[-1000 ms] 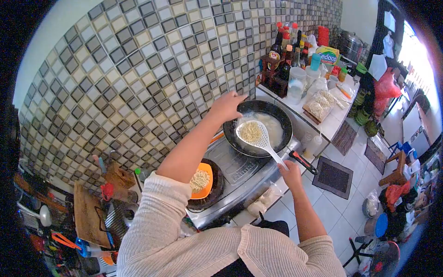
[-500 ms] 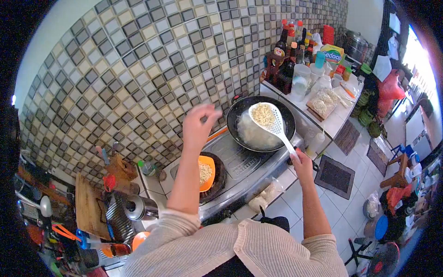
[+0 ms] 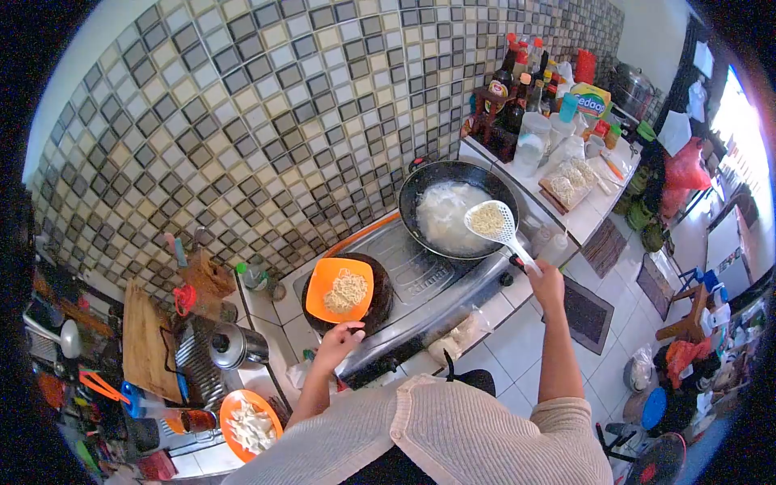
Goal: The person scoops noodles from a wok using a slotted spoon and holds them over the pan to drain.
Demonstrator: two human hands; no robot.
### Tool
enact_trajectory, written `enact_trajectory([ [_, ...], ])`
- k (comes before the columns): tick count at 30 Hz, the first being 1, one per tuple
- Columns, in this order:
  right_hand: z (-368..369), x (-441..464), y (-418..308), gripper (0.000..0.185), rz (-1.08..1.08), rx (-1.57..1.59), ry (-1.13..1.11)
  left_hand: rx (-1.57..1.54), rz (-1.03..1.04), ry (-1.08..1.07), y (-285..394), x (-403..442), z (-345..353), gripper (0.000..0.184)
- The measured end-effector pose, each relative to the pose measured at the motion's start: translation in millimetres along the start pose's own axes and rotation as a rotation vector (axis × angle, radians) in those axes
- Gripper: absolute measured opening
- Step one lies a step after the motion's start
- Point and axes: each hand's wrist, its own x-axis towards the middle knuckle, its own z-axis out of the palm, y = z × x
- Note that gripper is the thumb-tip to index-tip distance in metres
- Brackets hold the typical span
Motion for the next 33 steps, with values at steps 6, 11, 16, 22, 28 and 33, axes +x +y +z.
enact_trajectory([
  [6, -19.0, 13.7, -16.6, 0.036, -0.055, -0.265, -0.074, -0.224, 0.014, 0.122, -16.0, 0.5, -20.3, 0.026],
  [11, 6.9, 16.5, -29.3, 0.033, -0.116, -0.374, -0.130, -0.249, 0.019, 0.178, -16.7, 10.9, -29.9, 0.027],
  [16, 38.5, 18.4, -25.5, 0.034, -0.159, -0.293, -0.167, -0.313, 0.000, 0.173, -7.6, 11.4, -26.9, 0.028],
  [22, 60.3, 21.4, -20.2, 0.037, -0.148, -0.117, -0.292, -0.359, -0.036, 0.154, -0.4, 9.7, -31.3, 0.028],
  [28, 83.9, 6.3, -0.8, 0.024, -0.312, 0.302, -0.165, -0.390, -0.070, 0.178, 6.9, 2.5, -38.8, 0.030],
  [33, 73.0, -8.1, -10.7, 0.023, -0.117, 0.443, -0.278, -0.417, -0.079, 0.199, 1.9, 0.2, -41.0, 0.031],
])
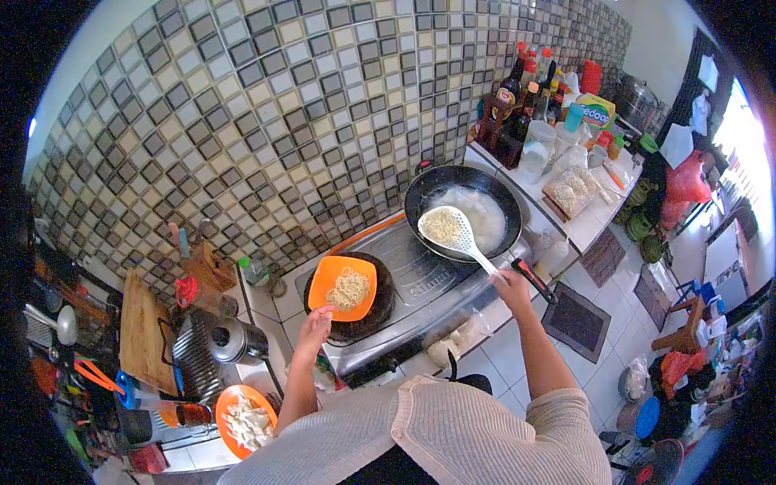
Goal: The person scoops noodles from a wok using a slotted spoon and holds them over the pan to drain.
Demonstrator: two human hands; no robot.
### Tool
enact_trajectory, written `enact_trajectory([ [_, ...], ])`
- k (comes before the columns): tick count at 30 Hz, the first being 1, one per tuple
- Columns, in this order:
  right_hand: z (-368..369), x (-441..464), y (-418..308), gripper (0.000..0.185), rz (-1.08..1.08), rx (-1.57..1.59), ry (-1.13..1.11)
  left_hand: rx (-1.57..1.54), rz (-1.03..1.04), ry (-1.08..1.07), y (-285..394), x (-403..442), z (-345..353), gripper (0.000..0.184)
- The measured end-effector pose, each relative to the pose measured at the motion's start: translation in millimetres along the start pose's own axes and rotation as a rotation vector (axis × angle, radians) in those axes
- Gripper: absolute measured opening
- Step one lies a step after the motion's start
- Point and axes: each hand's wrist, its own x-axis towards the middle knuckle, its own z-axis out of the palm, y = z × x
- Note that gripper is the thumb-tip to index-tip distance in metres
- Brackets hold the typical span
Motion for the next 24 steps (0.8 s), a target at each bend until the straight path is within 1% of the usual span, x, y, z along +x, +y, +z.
enact_trajectory([
  [1, -1.1, -2.5, -5.8, 0.025, 0.120, 0.038, -0.033, -0.009, 0.008, -0.007, -0.3, -0.3, -0.6, 0.030],
  [2, 0.0, -2.1, -4.2, 0.025, 0.119, 0.039, -0.032, -0.018, 0.016, -0.014, -0.8, -0.4, -0.9, 0.030],
  [4, 2.4, -0.4, 0.2, 0.016, 0.001, 0.126, 0.040, -0.018, 0.014, -0.011, -3.5, 1.3, -3.1, 0.031],
  [5, -0.3, 1.2, 2.1, 0.016, 0.001, 0.126, 0.040, -0.018, 0.010, -0.007, -4.9, 2.1, -4.3, 0.031],
  [7, -9.8, 6.9, 3.0, 0.024, -0.022, 0.031, 0.029, -0.017, 0.011, 0.006, -4.7, 2.9, -4.8, 0.031],
  [13, -29.0, 11.1, -23.0, 0.024, 0.013, 0.106, 0.106, 0.007, 0.025, 0.020, -8.6, 5.2, -9.6, 0.031],
  [14, -30.6, 14.0, -22.0, 0.022, 0.004, 0.072, 0.152, 0.018, 0.023, 0.032, -9.3, 5.3, -9.8, 0.030],
  [15, -32.2, 13.6, -30.1, 0.022, 0.003, 0.071, 0.152, 0.017, 0.023, 0.032, -8.9, 4.8, -9.3, 0.030],
  [17, -37.4, 10.5, -45.8, 0.020, 0.071, 0.148, 0.150, -0.036, 0.017, 0.027, -8.4, 3.2, -8.1, 0.028],
  [20, -39.8, 9.8, -50.0, 0.020, 0.110, 0.089, 0.166, -0.023, 0.029, 0.023, -12.0, 5.3, -11.2, 0.027],
  [24, -45.3, 9.0, -34.3, 0.021, 0.101, 0.122, 0.167, -0.053, 0.027, 0.055, -7.7, 2.9, -11.6, 0.026],
])
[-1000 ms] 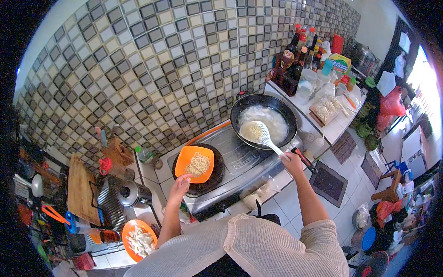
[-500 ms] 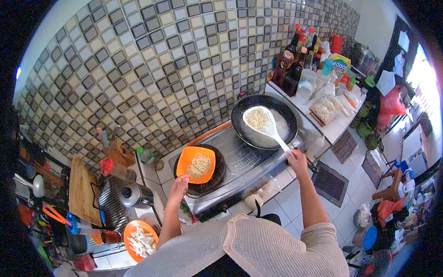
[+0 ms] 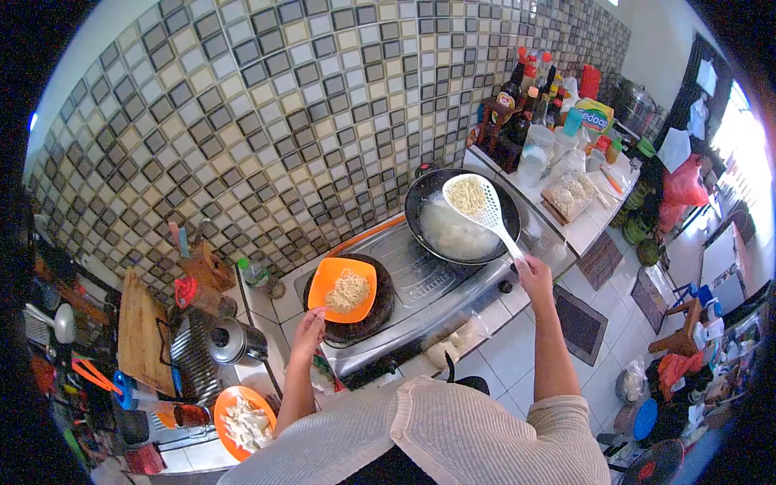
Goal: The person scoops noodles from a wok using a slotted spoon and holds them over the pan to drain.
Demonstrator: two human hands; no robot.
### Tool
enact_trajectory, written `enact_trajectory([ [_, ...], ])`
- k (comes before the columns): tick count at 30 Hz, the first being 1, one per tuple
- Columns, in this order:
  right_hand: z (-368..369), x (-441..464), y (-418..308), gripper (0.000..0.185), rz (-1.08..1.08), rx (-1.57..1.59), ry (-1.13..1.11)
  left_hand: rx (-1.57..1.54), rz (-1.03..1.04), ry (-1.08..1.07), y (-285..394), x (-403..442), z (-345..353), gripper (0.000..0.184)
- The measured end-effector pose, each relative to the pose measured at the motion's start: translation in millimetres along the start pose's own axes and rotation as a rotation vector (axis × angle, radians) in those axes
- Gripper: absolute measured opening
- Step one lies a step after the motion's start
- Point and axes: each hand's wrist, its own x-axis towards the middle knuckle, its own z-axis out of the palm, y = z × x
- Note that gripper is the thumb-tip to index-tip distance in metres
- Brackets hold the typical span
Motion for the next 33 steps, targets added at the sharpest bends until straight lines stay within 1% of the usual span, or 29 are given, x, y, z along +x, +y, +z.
enact_trajectory([
  [3, -6.4, -3.6, 8.5, 0.022, -0.030, -0.062, -0.004, -0.023, 0.005, -0.007, 0.9, -1.1, -3.0, 0.025],
  [5, -11.4, -10.2, 5.2, 0.023, -0.029, -0.174, -0.014, -0.002, -0.017, 0.049, 3.2, -2.0, -2.7, 0.025],
  [8, -20.6, -9.9, 12.9, 0.024, -0.035, -0.247, -0.031, 0.007, -0.026, 0.071, 2.5, -2.7, -3.6, 0.026],
  [13, -41.1, -6.3, 25.6, 0.025, 0.000, -0.250, -0.066, -0.011, -0.006, 0.083, 0.3, -2.9, -4.5, 0.027],
  [15, -46.1, -0.7, 36.8, 0.026, -0.050, -0.361, -0.066, -0.010, 0.001, 0.093, -2.1, -2.1, -5.2, 0.028],
  [16, -45.8, -3.9, 29.8, 0.026, -0.048, -0.361, -0.065, -0.008, -0.007, 0.094, -1.6, -2.2, -4.7, 0.028],
  [18, -41.9, -11.0, 4.0, 0.030, -0.237, -0.547, -0.024, -0.005, -0.016, 0.090, -0.6, -1.9, -2.7, 0.028],
  [19, -39.9, -7.0, 2.8, 0.030, -0.234, -0.546, -0.021, -0.017, -0.022, 0.087, 0.1, -1.4, -1.6, 0.028],
  [21, -35.0, 2.9, 2.3, 0.032, -0.218, -0.735, -0.038, -0.028, -0.028, 0.081, 1.1, -0.5, 0.7, 0.028],
  [24, -25.5, 11.6, -9.1, 0.032, -0.193, -0.825, -0.077, -0.041, -0.014, 0.087, 1.5, 0.2, 2.1, 0.028],
  [28, -9.8, 16.5, -14.9, 0.030, -0.216, -0.830, -0.101, -0.036, -0.005, 0.077, 1.8, -3.8, -0.1, 0.027],
  [31, 2.3, 22.2, -9.4, 0.030, -0.252, -0.777, -0.124, -0.019, 0.004, 0.080, 2.1, -6.2, -1.2, 0.026],
  [33, 9.5, 28.3, -3.2, 0.030, -0.282, -0.675, -0.173, -0.010, 0.003, 0.088, 3.3, -7.2, -1.2, 0.026],
])
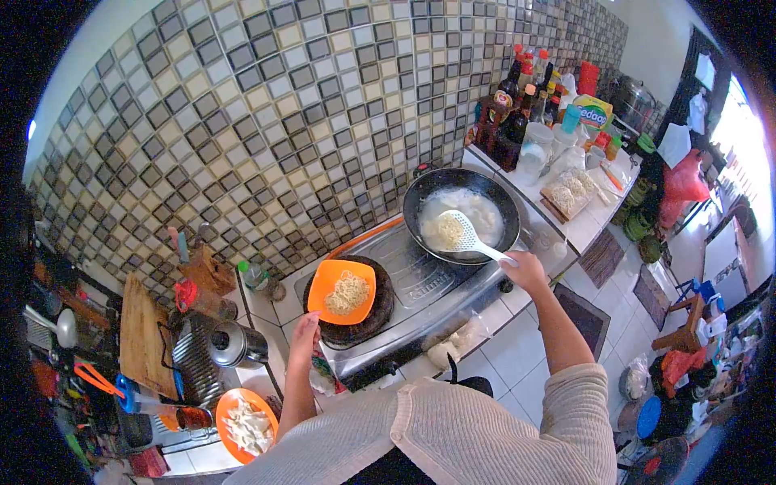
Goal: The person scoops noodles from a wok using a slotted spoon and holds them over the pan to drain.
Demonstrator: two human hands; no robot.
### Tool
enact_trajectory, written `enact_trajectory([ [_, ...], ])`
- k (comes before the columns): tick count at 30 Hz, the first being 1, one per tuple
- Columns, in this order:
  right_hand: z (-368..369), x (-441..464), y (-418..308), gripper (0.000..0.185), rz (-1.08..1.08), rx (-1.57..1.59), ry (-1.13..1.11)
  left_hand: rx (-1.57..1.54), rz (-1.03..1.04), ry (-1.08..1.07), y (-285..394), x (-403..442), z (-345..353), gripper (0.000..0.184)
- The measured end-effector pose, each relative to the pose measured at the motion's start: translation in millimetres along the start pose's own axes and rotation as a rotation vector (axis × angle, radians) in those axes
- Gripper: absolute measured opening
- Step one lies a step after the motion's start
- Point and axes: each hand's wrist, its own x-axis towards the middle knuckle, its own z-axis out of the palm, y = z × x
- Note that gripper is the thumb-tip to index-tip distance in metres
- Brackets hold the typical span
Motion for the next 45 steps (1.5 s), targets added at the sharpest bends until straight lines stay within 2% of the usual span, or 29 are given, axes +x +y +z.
enact_trajectory([
  [10, 20.3, 15.5, 12.4, 0.028, 0.001, 0.290, -0.037, 0.015, -0.007, 0.026, -4.5, 2.0, -7.3, 0.026],
  [12, 20.2, 12.0, 7.4, 0.022, 0.111, 0.495, -0.061, 0.001, -0.027, 0.030, -4.0, 2.2, -7.2, 0.025],
  [15, 11.3, 6.5, -4.9, 0.026, 0.224, 0.650, -0.091, -0.002, -0.013, 0.031, -8.2, 3.9, -8.6, 0.025],
  [21, -15.7, 11.0, -10.1, 0.024, 0.152, 0.730, 0.007, 0.002, -0.014, 0.041, 1.0, -1.0, -4.4, 0.024],
  [24, -46.1, 9.7, -28.2, 0.023, 0.195, 0.806, 0.041, -0.036, -0.014, -0.034, 2.8, -5.5, -2.9, 0.025],
  [25, -44.9, 17.4, -24.5, 0.021, 0.123, 0.830, 0.115, -0.067, -0.069, -0.107, 0.9, -7.5, -2.3, 0.027],
  [28, -59.9, 11.4, -36.8, 0.019, 0.126, 0.880, 0.162, -0.091, -0.206, -0.276, -5.4, -14.6, 5.6, 0.031],
  [29, -56.9, 13.0, -31.2, 0.018, 0.098, 0.851, 0.157, -0.083, -0.284, -0.372, -8.0, -17.2, 9.8, 0.034],
  [30, -54.2, 9.9, -30.1, 0.018, 0.099, 0.849, 0.156, -0.085, -0.285, -0.372, -11.0, -19.9, 12.9, 0.034],
  [32, -45.0, -4.0, -27.6, 0.019, 0.202, 0.814, 0.159, -0.024, -0.330, -0.447, -17.9, -25.7, 18.8, 0.037],
  [33, -37.0, -8.9, -21.8, 0.019, 0.199, 0.812, 0.155, -0.044, -0.329, -0.436, -19.6, -29.5, 22.5, 0.038],
  [38, 1.6, -23.6, 30.1, 0.030, 0.194, 0.227, 0.175, -0.079, -0.356, -0.455, -26.3, -31.0, 18.6, 0.037],
  [41, -4.4, -32.6, 18.5, 0.032, 0.228, 0.044, 0.188, -0.079, -0.332, -0.434, -26.6, -27.6, 11.3, 0.036],
  [45, -10.2, -31.5, 3.7, 0.033, 0.228, -0.045, 0.167, -0.105, -0.305, -0.384, -18.7, -24.0, 9.5, 0.034],
])
